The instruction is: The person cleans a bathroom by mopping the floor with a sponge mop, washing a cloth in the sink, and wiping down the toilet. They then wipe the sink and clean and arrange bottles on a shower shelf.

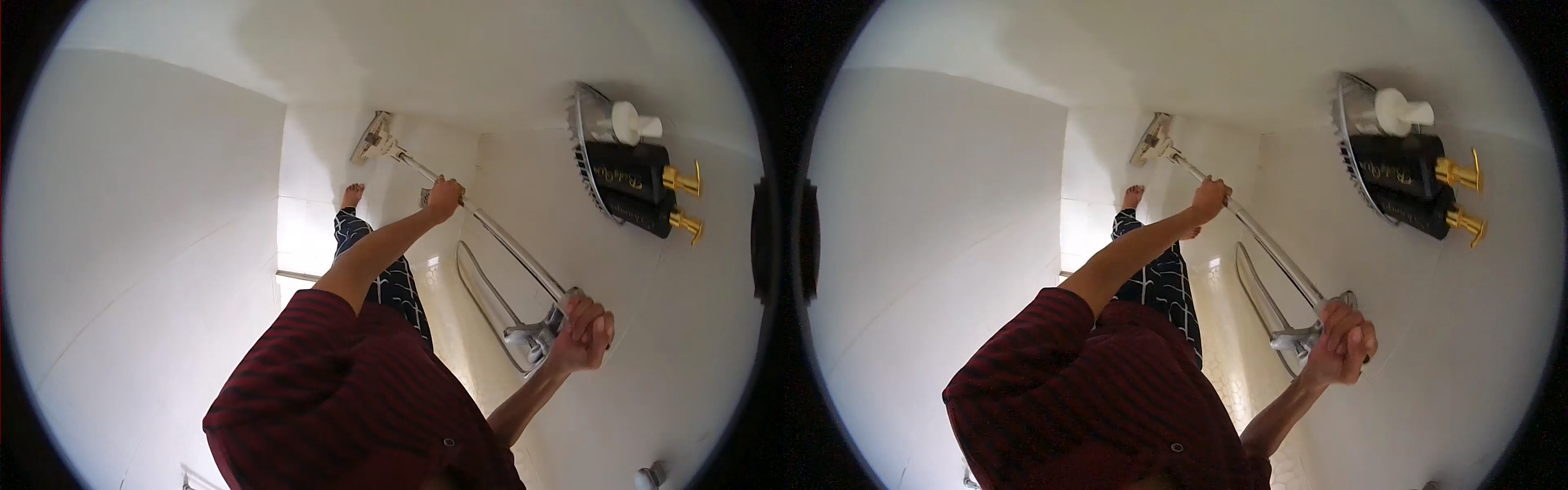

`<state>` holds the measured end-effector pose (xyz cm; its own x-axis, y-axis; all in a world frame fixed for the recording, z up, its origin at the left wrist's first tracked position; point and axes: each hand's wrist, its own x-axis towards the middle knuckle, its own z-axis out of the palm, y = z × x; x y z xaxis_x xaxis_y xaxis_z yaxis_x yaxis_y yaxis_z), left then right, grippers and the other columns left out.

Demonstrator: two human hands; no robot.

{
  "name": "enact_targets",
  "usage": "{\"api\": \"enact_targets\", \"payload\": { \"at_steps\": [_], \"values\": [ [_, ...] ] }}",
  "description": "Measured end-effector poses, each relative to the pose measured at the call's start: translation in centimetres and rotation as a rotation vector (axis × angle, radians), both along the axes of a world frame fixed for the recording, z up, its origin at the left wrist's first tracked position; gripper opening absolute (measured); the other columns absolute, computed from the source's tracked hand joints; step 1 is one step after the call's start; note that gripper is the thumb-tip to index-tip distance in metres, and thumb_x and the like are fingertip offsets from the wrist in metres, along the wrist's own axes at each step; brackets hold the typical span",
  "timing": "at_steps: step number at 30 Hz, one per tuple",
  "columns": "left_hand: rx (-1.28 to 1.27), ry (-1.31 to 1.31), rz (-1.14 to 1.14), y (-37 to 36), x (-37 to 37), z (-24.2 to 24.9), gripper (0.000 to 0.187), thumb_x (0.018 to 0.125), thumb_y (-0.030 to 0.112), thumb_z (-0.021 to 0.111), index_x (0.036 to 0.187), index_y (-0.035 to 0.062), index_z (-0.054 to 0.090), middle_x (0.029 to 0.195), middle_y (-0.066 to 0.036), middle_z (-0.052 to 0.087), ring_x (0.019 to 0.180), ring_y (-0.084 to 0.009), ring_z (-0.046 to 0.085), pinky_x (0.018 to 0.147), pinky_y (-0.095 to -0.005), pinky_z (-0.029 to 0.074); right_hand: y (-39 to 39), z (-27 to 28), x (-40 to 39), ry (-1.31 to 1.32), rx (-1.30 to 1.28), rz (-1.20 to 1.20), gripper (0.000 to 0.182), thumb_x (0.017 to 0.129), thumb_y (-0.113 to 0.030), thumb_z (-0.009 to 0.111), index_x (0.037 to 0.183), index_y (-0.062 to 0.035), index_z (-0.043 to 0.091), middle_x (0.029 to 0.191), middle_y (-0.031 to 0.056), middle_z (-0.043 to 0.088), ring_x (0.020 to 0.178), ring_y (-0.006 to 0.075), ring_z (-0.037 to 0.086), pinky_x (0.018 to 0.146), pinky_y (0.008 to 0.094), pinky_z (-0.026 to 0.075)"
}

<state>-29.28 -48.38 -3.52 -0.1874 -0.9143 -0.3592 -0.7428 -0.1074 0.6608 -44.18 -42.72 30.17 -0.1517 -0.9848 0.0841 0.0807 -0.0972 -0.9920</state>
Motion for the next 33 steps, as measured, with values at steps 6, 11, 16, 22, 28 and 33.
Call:
{"api": "enact_targets", "payload": {
  "at_steps": [6, 11, 16, 22, 28, 33],
  "values": [
    [-0.014, -0.003, -0.294, 1.1, -8.6, -0.9, 0.009, 0.072, 0.016, 0.062, 0.079, 0.0133, 0.066, 0.086, -0.011, 0.059, 0.094, -0.0331, 0.052, 0.083, -0.0395, 0.044, 5.3, 1.1, -6.6, -0.028, -0.005, -0.244, 0.028, 0.077, -0.012, 0.041, 0.054, -0.0140, 0.025, 0.046, 0.0011, 0.025, 0.047, 0.0118, 0.025, 0.060, 0.0320, 0.031],
    [-0.090, 0.034, -0.567, 1.0, -15.2, -3.6, 0.011, 0.073, 0.023, 0.063, 0.078, 0.0142, 0.067, 0.082, -0.009, 0.062, 0.086, -0.0299, 0.057, 0.072, -0.0388, 0.049, 9.7, 0.0, -7.3, 0.029, 0.006, -0.614, 0.023, 0.078, -0.012, 0.036, 0.056, -0.0130, 0.030, 0.049, 0.0016, 0.028, 0.051, 0.0126, 0.030, 0.066, 0.0341, 0.034],
    [-0.045, -0.006, -0.923, 2.3, -15.1, -3.1, 0.014, 0.068, 0.027, 0.065, 0.072, 0.0141, 0.068, 0.071, -0.009, 0.064, 0.069, -0.0268, 0.062, 0.064, -0.0372, 0.049, 13.8, -0.7, -4.5, 0.123, 0.076, -0.803, 0.021, 0.081, -0.012, 0.035, 0.059, -0.0093, 0.035, 0.049, 0.0025, 0.030, 0.051, 0.0131, 0.031, 0.066, 0.0345, 0.037],
    [-0.078, 0.299, -0.854, 7.7, -11.5, -3.5, 0.012, 0.050, 0.018, 0.061, 0.060, 0.0154, 0.066, 0.057, -0.008, 0.059, 0.061, -0.0275, 0.060, 0.054, -0.0389, 0.045, 17.3, 1.9, 0.0, 0.086, 0.088, -0.824, 0.023, 0.081, -0.010, 0.039, 0.059, -0.0075, 0.034, 0.049, 0.0040, 0.034, 0.049, 0.0131, 0.031, 0.056, 0.0313, 0.032],
    [0.050, 0.261, -1.240, 13.4, -10.6, 0.3, 0.004, 0.046, 0.020, 0.062, 0.047, 0.0171, 0.058, 0.051, -0.006, 0.056, 0.057, -0.0271, 0.059, 0.049, -0.0393, 0.043, 23.7, 4.3, 4.1, 0.104, 0.004, -1.012, 0.026, 0.080, -0.013, 0.042, 0.057, -0.0101, 0.031, 0.048, 0.0009, 0.028, 0.048, 0.0126, 0.027, 0.056, 0.0309, 0.031],
    [-0.192, 0.278, -1.251, 13.9, -6.4, 5.8, 0.007, 0.051, 0.018, 0.064, 0.057, 0.0167, 0.061, 0.059, -0.008, 0.058, 0.061, -0.0277, 0.059, 0.054, -0.0403, 0.045, 29.5, 3.7, 7.7, 0.092, -0.227, -0.920, 0.023, 0.079, -0.016, 0.043, 0.059, -0.0101, 0.032, 0.051, 0.0009, 0.031, 0.049, 0.0125, 0.029, 0.058, 0.0323, 0.029]
  ]
}}
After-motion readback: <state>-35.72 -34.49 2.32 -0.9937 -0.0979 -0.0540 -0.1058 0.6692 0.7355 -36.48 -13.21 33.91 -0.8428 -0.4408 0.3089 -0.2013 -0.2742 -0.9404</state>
